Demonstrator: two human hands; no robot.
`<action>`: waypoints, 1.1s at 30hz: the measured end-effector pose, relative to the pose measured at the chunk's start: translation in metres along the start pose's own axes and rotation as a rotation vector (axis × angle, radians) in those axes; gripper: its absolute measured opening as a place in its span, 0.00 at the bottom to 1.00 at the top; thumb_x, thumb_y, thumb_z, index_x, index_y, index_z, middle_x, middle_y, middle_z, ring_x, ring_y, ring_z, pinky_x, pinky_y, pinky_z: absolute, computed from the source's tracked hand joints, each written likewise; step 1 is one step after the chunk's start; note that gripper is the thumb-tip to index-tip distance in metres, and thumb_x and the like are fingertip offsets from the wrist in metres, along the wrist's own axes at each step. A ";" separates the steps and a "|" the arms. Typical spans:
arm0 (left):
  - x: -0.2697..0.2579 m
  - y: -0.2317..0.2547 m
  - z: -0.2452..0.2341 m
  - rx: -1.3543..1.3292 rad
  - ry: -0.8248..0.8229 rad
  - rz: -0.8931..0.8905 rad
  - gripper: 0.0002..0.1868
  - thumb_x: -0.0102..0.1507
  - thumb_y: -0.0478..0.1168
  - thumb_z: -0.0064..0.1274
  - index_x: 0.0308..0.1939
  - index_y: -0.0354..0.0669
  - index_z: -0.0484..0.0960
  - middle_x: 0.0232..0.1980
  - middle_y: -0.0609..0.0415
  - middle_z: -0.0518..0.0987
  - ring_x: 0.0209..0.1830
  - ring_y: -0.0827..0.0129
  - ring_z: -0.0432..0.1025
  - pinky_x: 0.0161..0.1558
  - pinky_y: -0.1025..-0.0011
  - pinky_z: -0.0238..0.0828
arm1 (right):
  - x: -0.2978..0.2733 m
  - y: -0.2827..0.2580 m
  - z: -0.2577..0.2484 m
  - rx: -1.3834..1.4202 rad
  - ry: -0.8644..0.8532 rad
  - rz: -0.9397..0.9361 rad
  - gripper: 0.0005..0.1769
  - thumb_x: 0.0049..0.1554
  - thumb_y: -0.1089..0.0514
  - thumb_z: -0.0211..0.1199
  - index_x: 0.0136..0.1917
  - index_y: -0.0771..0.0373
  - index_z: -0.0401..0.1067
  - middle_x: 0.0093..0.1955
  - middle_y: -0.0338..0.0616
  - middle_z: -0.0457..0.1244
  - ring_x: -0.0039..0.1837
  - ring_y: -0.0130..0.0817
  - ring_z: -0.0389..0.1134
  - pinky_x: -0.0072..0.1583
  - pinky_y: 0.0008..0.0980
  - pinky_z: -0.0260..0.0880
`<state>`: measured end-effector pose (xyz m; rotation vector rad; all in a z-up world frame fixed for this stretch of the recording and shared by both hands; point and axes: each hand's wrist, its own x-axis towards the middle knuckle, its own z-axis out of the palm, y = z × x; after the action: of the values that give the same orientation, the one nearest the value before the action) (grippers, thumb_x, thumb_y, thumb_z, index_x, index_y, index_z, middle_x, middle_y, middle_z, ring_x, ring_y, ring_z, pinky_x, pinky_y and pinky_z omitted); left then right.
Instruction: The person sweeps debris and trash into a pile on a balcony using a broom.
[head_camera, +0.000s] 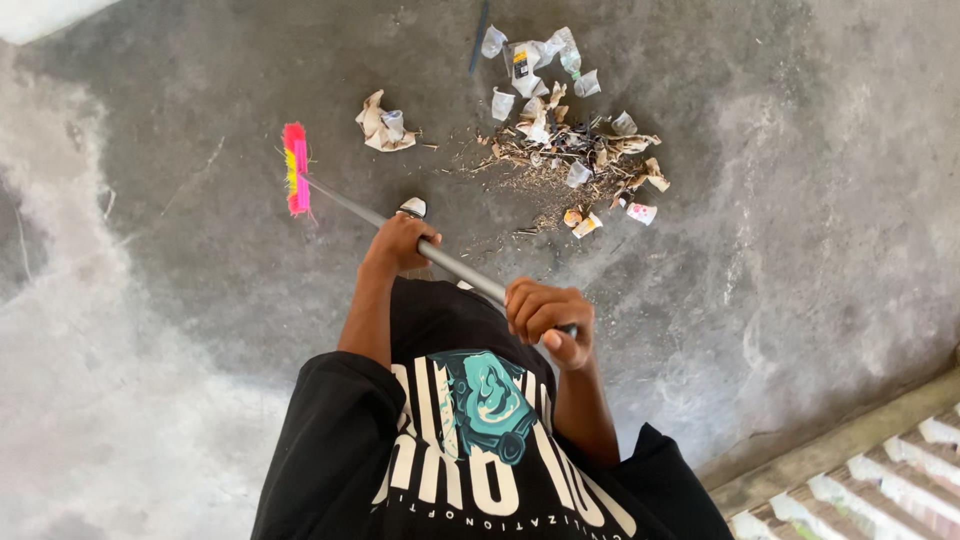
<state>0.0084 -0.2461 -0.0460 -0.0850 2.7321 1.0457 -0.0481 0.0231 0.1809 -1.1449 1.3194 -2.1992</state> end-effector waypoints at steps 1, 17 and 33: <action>0.009 -0.010 -0.005 0.015 -0.043 -0.038 0.02 0.54 0.40 0.59 0.26 0.50 0.83 0.29 0.53 0.80 0.36 0.54 0.76 0.41 0.58 0.73 | 0.006 0.007 0.002 -0.010 0.018 0.000 0.28 0.64 0.47 0.55 0.27 0.64 0.63 0.27 0.44 0.60 0.32 0.38 0.63 0.47 0.45 0.64; 0.163 0.079 0.009 -0.464 -0.212 0.702 0.14 0.56 0.40 0.57 0.17 0.48 0.72 0.19 0.52 0.74 0.19 0.57 0.70 0.27 0.61 0.65 | 0.152 -0.024 0.080 -0.636 0.397 -0.039 0.16 0.54 0.59 0.55 0.27 0.56 0.55 0.22 0.36 0.55 0.23 0.30 0.57 0.35 0.42 0.74; 0.126 -0.002 -0.055 -0.322 -0.339 0.631 0.12 0.55 0.42 0.56 0.17 0.50 0.73 0.16 0.56 0.73 0.16 0.60 0.71 0.24 0.64 0.66 | 0.058 0.042 0.101 -0.395 1.130 -0.323 0.20 0.53 0.55 0.52 0.24 0.60 0.48 0.19 0.41 0.49 0.22 0.31 0.50 0.29 0.37 0.61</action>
<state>-0.1236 -0.2814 -0.0354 0.8692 2.2923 1.4793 -0.0111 -0.0937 0.1973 -0.0752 2.1531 -3.0741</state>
